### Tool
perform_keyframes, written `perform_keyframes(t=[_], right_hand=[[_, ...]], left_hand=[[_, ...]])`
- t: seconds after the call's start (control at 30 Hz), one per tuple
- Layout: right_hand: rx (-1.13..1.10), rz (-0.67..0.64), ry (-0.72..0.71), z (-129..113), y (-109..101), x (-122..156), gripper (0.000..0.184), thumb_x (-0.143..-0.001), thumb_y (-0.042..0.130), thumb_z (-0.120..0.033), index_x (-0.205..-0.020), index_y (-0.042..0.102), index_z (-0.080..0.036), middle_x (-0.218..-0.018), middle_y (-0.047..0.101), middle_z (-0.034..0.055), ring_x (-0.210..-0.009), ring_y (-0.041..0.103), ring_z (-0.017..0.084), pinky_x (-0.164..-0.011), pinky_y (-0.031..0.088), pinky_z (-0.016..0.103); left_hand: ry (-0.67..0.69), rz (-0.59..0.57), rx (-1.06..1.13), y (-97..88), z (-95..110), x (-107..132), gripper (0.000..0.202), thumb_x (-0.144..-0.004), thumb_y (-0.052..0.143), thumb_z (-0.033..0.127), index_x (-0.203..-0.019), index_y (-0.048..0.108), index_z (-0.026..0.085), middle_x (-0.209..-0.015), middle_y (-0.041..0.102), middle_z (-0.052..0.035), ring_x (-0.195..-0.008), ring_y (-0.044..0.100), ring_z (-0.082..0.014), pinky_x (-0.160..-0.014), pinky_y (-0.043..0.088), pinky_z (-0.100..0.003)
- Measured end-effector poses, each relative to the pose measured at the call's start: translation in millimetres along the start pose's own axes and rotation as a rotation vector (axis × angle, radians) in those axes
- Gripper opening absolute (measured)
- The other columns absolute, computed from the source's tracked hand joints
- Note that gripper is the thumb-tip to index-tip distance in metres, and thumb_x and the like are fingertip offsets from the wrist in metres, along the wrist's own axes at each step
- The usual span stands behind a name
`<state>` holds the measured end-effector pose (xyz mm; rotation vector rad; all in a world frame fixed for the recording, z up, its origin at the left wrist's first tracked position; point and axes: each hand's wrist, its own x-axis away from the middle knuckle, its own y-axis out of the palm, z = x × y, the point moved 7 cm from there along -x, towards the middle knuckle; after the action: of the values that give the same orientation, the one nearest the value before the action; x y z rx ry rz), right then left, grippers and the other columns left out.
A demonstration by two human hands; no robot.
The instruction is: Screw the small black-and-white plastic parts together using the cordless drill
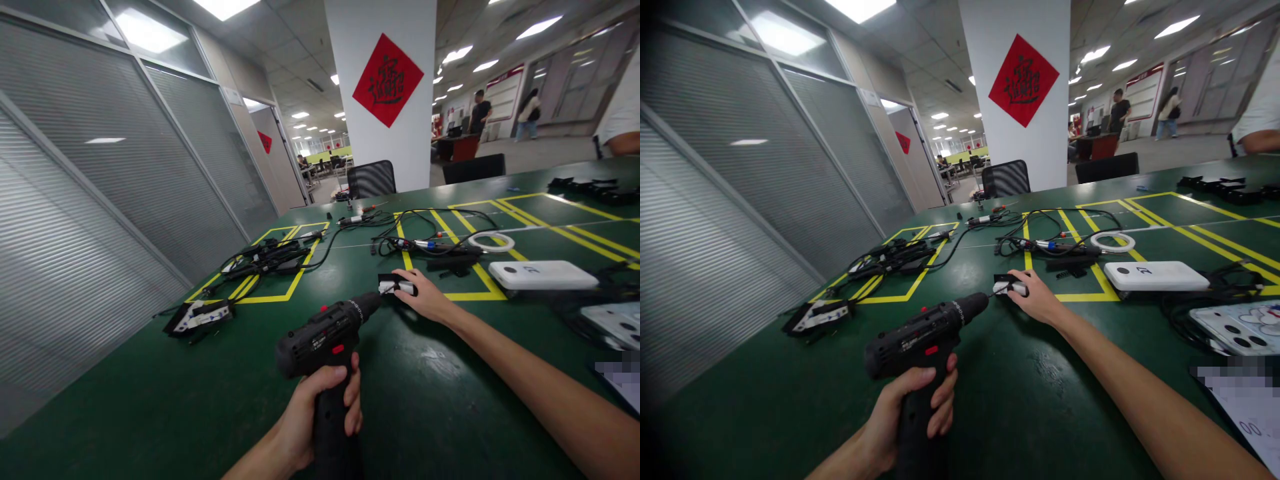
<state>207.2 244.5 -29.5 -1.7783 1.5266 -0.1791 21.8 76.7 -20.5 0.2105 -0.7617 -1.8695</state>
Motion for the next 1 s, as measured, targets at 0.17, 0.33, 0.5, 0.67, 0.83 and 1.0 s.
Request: perform_keyframes(t=[0.17,0.33,0.5,0.67,0.83,1.0], right_hand=[[0.005,-0.040,-0.002,0.1,-0.8,1.4,0.054,-0.075,0.056,-0.028,-0.127,0.042,-0.025,-0.114,0.044,0.0059,-0.102,0.052,0.018,-0.095,0.038,0.033],[-0.017,-0.053,-0.009,0.8,-1.7,1.0,0.052,-0.075,0.051,-0.021,-0.127,0.043,-0.026,-0.114,0.044,0.0055,-0.104,0.050,0.018,-0.096,0.037,0.033],[-0.012,-0.041,-0.026,-0.1,-1.2,1.3,0.056,-0.072,0.053,-0.018,-0.127,0.043,-0.025,-0.114,0.044,0.0058,-0.102,0.051,0.018,-0.095,0.038,0.032],[0.004,-0.031,-0.034,0.6,0.2,2.3,0.058,-0.072,0.058,-0.021,-0.127,0.041,-0.026,-0.114,0.043,0.0059,-0.102,0.052,0.018,-0.095,0.038,0.033],[0.004,-0.047,-0.022,1.5,1.0,3.1,0.064,-0.070,0.063,-0.029,-0.129,0.039,-0.026,-0.116,0.042,0.0066,-0.103,0.052,0.019,-0.095,0.039,0.036],[-0.008,-0.027,-0.004,1.2,-0.5,2.0,0.053,-0.075,0.059,-0.034,-0.125,0.044,-0.027,-0.112,0.045,0.0054,-0.100,0.053,0.019,-0.094,0.039,0.034]], left_hand=[[0.006,0.005,-0.007,0.1,0.9,0.3,0.024,-0.084,0.034,0.024,-0.097,0.051,0.013,-0.059,0.044,0.0027,-0.040,0.045,-0.0091,-0.052,0.039,-0.030],[0.005,0.004,0.012,-0.2,-0.2,-0.7,0.025,-0.084,0.033,0.023,-0.098,0.051,0.013,-0.059,0.045,0.0023,-0.040,0.045,-0.0096,-0.052,0.039,-0.030],[-0.004,-0.002,0.013,-0.4,-0.5,0.0,0.025,-0.084,0.034,0.023,-0.099,0.051,0.013,-0.059,0.045,0.0024,-0.040,0.045,-0.0097,-0.052,0.039,-0.030],[0.006,0.007,0.002,-1.4,0.0,-0.2,0.026,-0.084,0.032,0.023,-0.098,0.052,0.012,-0.059,0.044,0.0026,-0.040,0.044,-0.0094,-0.051,0.038,-0.030],[-0.004,0.000,0.014,-1.6,-1.9,-1.2,0.026,-0.084,0.032,0.024,-0.098,0.052,0.012,-0.059,0.044,0.0027,-0.040,0.045,-0.0094,-0.052,0.038,-0.030],[-0.012,-0.006,0.027,-1.4,-2.4,-1.1,0.025,-0.083,0.035,0.025,-0.098,0.052,0.012,-0.059,0.044,0.0029,-0.040,0.044,-0.0093,-0.052,0.038,-0.030]])
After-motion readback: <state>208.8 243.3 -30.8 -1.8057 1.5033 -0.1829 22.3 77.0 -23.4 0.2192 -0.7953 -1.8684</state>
